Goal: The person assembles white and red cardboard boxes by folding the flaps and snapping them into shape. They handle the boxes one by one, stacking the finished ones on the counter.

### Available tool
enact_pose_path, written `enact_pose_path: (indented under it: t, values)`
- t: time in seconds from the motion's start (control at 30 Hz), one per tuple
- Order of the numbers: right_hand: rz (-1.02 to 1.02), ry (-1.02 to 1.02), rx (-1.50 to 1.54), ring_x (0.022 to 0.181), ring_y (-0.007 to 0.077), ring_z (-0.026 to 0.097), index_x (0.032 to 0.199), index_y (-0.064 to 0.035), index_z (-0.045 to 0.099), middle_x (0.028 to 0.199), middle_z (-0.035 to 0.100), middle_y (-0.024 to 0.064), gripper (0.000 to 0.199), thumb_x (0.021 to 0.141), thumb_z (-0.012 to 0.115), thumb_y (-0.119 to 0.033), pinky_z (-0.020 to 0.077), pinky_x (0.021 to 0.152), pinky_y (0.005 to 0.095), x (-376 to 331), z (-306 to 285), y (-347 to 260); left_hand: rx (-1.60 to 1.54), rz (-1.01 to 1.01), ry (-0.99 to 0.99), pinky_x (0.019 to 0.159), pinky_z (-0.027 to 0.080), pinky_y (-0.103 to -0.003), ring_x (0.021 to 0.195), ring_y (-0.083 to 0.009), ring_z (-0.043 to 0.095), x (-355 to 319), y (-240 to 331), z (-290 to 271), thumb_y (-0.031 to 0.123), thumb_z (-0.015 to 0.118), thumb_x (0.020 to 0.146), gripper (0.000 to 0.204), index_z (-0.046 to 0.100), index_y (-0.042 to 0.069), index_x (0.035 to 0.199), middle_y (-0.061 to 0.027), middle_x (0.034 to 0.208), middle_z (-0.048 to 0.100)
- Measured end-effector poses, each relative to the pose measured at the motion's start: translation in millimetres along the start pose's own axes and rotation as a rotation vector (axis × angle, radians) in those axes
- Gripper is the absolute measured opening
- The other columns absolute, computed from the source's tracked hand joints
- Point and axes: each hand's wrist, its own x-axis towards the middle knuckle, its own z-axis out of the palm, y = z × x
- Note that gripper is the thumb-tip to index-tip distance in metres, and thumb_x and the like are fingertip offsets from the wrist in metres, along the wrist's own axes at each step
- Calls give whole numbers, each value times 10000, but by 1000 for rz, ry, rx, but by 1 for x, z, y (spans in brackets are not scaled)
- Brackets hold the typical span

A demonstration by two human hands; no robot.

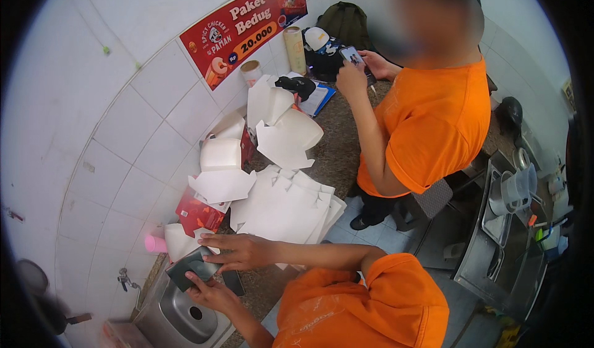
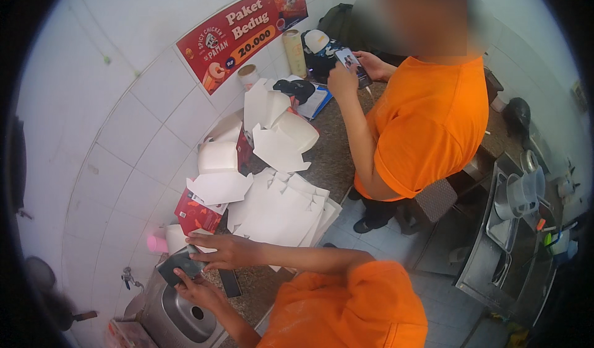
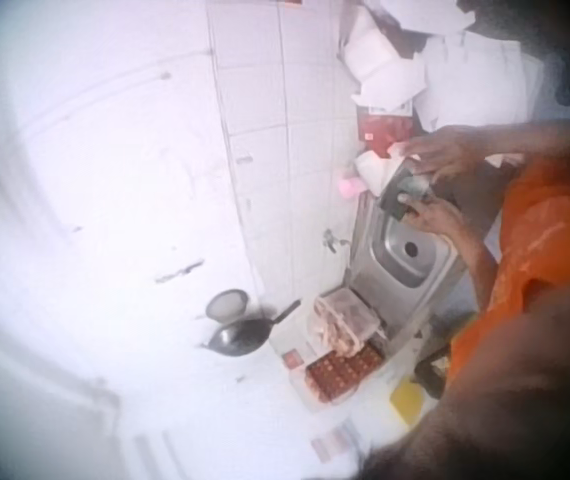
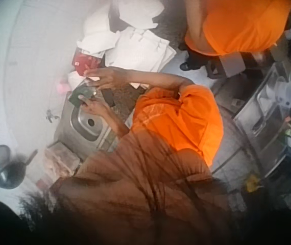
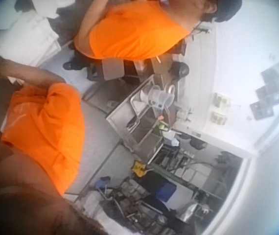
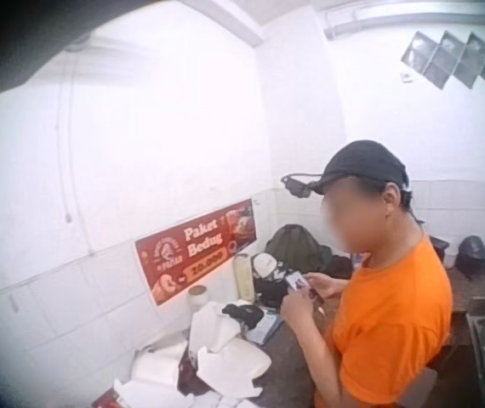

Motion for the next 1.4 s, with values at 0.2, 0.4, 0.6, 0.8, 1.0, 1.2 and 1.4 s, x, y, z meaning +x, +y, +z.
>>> enact_pose_path:
  t: [0.2, 0.4, 0.6, 0.8, 1.0, 1.2, 1.4]
  values:
    - [309, -5, 245, 1367, 348, 501, 1307, -66, 650, 1529, 446, 171, 458, 890, 758, -220, 470, 1080, 439, 0, 10, -4, -84, 39, -213, 816, 543, -355, 994, -181, 650, -11, 21, 23, 379, 665, 994, 437, 555, -9, 1161, -129, 1083, 646]
    - [408, -163, 369, 1360, 330, 515, 1288, -56, 672, 1496, 499, 148, 423, 882, 760, -139, 490, 1044, 411, -2, -3, -40, -101, -104, -216, 826, 551, -349, 1050, -208, 645, 5, 30, 11, 439, 615, 1011, 502, 519, -8, 1220, -161, 1168, 618]
    - [472, 162, 203, 1394, 306, 490, 1174, -32, 732, 1535, 466, 166, 334, 845, 775, -64, 444, 1108, 386, -12, 23, -30, -285, -75, -288, 880, 505, -312, 1032, -209, 628, -30, -19, 11, 389, 539, 1060, 443, 529, -26, 1213, -146, 1147, 624]
    - [558, 149, 411, 1224, 231, 599, 1188, 16, 696, 1406, 558, 154, 248, 976, 643, -102, 478, 1014, 337, 4, 13, -48, 74, 116, -291, 862, 491, -295, 969, -163, 629, -37, 29, 33, 290, 534, 1070, 382, 543, -42, 1260, -114, 1112, 658]
    - [864, 331, 359, 977, 166, 596, 1305, -53, 631, 1139, 609, 84, 330, 1000, 623, -179, 484, 893, 329, -31, 18, -45, 374, 37, -622, 810, 498, -278, 900, -149, 634, -30, 24, -33, 203, 559, 1041, 361, 554, -53, 1295, -93, 1005, 690]
    - [855, -428, 240, 842, 186, 561, 1114, -124, 738, 945, 538, 53, 371, 838, 820, -358, 460, 764, 290, -71, -4, -47, 452, -175, -702, 635, 438, -230, 730, -91, 582, -49, -3, -72, 129, 574, 997, 383, 513, -15, 1347, -63, 879, 654]
    - [842, -399, 437, 853, 209, 562, 1117, -99, 725, 987, 539, 72, 340, 856, 802, -304, 471, 782, 329, -76, 4, -48, 417, -219, -721, 496, 280, -204, 537, -22, 434, -39, -5, -74, 107, 561, 994, 457, 433, 38, 1427, -12, 722, 594]
